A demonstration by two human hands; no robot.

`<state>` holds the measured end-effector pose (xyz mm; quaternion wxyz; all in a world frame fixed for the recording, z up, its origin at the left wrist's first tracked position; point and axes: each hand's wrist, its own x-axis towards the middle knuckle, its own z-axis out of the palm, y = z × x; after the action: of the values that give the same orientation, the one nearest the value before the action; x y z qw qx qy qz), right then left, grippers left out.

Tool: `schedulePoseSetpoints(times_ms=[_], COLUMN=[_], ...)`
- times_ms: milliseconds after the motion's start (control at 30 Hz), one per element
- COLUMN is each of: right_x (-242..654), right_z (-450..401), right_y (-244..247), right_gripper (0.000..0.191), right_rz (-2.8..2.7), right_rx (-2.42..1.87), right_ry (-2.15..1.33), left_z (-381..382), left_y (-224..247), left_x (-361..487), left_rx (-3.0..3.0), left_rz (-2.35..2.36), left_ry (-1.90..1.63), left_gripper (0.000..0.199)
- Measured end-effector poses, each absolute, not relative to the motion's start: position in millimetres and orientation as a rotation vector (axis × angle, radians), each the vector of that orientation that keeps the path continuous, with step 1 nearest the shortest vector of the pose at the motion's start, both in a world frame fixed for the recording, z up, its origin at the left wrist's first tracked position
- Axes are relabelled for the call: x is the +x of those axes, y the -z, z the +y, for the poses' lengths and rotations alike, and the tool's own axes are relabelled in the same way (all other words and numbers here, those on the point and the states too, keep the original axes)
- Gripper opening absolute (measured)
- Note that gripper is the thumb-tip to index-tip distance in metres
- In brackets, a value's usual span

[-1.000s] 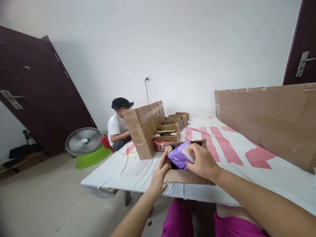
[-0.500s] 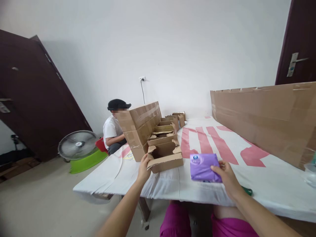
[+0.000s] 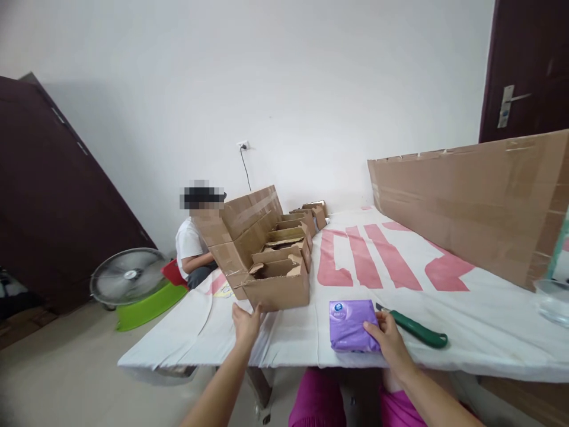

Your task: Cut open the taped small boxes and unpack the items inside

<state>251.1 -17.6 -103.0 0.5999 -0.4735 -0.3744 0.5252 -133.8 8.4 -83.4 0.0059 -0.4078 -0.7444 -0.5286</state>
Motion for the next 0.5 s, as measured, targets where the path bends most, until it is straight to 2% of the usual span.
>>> schedulePoseSetpoints(times_ms=[100, 167, 200, 300, 367, 500], right_x=[250, 247, 245, 239, 236, 237], right_z=[-19, -19, -17, 0, 24, 84], right_y=[107, 104, 101, 81, 62, 26], right_gripper=[0.052, 0.051, 0.05, 0.045, 0.042, 0.033], right_rz=[-0.828, -0.805, -0.799, -0.819, -0.845, -0.896], right_rx=[-1.117, -1.117, -1.113, -1.079, -1.046, -0.992], right_ry=[-1.245, -1.275, -1.291, -1.291, -1.241, -1.187], left_z=[-12, -21, -22, -4, 25, 95], left_y=[119, 131, 131, 108, 80, 33], left_x=[-82, -43, -23, 27, 49, 72], left_rx=[-1.378, -1.934, -2.231, -2.649, -2.668, -2.629], left_rz=[-2.353, -2.226, -2.175, -2.024, -1.801, -1.798], left_ry=[1.622, 1.701, 1.771, 2.142, 2.389, 2.476], left_gripper=[0.071, 0.06, 0.06, 0.063, 0.063, 0.065])
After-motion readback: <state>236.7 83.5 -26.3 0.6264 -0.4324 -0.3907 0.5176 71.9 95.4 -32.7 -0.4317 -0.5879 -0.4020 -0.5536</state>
